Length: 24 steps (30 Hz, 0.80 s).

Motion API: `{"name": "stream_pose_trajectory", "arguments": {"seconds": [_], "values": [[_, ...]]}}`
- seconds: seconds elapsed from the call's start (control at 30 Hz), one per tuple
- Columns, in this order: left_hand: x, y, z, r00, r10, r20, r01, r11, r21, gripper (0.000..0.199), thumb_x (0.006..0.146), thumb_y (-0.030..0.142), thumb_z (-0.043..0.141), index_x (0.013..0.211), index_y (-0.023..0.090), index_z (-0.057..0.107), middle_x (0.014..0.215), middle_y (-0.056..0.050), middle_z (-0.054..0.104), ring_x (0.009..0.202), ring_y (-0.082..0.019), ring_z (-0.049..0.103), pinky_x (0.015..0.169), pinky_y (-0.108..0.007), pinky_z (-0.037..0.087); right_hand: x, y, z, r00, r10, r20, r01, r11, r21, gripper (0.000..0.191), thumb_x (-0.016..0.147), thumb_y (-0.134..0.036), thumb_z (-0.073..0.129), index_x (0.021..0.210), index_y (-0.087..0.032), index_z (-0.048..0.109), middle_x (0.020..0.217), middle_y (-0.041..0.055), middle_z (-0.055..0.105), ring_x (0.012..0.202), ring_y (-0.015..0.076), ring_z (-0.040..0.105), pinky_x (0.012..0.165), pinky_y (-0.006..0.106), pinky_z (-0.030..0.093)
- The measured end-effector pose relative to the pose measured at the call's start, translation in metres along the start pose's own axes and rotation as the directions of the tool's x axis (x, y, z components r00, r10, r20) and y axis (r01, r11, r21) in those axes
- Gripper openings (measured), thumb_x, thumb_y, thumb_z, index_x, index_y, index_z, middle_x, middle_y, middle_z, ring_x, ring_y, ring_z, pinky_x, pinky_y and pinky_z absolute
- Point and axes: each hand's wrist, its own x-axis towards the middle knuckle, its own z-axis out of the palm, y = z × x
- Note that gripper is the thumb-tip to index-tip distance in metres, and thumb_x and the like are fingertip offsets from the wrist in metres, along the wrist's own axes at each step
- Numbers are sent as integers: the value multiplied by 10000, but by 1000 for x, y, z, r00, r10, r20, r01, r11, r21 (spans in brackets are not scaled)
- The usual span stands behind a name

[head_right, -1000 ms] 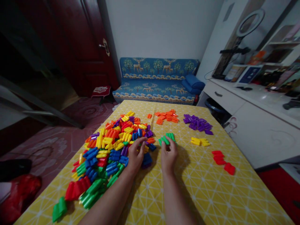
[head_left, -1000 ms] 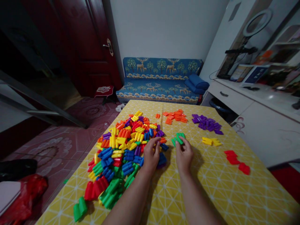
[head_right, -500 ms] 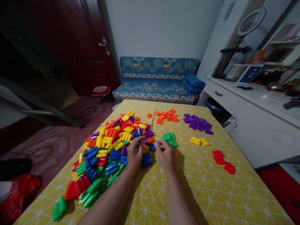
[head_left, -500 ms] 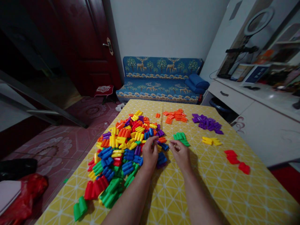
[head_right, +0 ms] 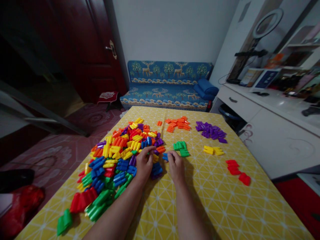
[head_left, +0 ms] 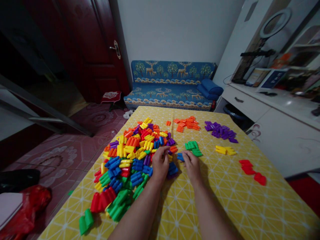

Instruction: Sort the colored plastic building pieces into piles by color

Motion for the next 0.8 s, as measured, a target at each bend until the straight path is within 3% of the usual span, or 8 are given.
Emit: {"name": "stream_pose_trajectory", "arguments": {"seconds": [0.07,0.13,0.2,0.3,0.4,0.47,0.6,0.8], "values": [[0,-1,0,1000,-1,-2,1,1000,-4,217,887,125,488,968,187,678,917,-46,714,872,-168,670,775,-274,506,0,-2,-6,992,80,102,-90,991,102,292,833,-483,523,788,-208,612,667,-1,611,568,147,558,472,228,403],[0,-1,0,1000,-8,-1,8,1000,-7,217,888,127,484,965,186,678,916,-45,715,873,-168,670,775,-278,507,0,-7,-12,965,89,248,-119,987,111,268,778,-462,620,759,-195,606,651,-19,589,560,126,536,479,213,401],[-1,-1,0,1000,-24,-1,24,1000,-10,226,889,124,477,966,187,680,922,-47,717,882,-170,669,783,-284,508,-1,-11,-16,923,59,380,-99,991,86,242,711,-388,710,830,-189,642,710,-22,617,616,121,559,547,217,446],[0,0,0,999,-40,1,40,999,-13,232,888,125,473,959,188,685,921,-47,718,885,-173,671,786,-289,510,-4,-14,-16,874,3,486,-11,1000,13,466,599,-291,800,1042,-210,679,889,-1,664,715,133,593,629,244,487],[0,0,-1,999,-39,1,39,999,-14,230,880,121,478,950,184,688,915,-47,720,874,-173,671,778,-288,513,-6,-14,-13,859,-86,504,146,986,-81,513,532,-239,834,1029,-227,704,996,18,663,775,146,605,655,246,485],[0,0,0,999,-39,0,39,999,-16,235,871,108,479,950,183,688,918,-47,721,873,-173,670,779,-288,512,-7,-13,-12,863,-107,493,180,978,-103,473,539,-212,820,998,-232,707,966,11,671,767,147,605,653,242,478],[0,-1,0,999,-45,-6,45,999,-20,242,863,100,477,944,183,689,914,-46,720,880,-172,670,786,-287,510,-7,-14,-17,881,-1,473,57,993,-104,486,582,-272,813,1047,-236,677,798,-28,669,638,122,563,568,216,441],[0,-2,0,999,-39,2,39,999,-32,220,877,125,483,945,175,687,909,-50,714,871,-171,667,778,-291,510,-8,-19,-20,912,61,405,-73,997,13,308,772,-472,657,910,-197,649,698,-28,600,563,92,485,495,191,363]]}}
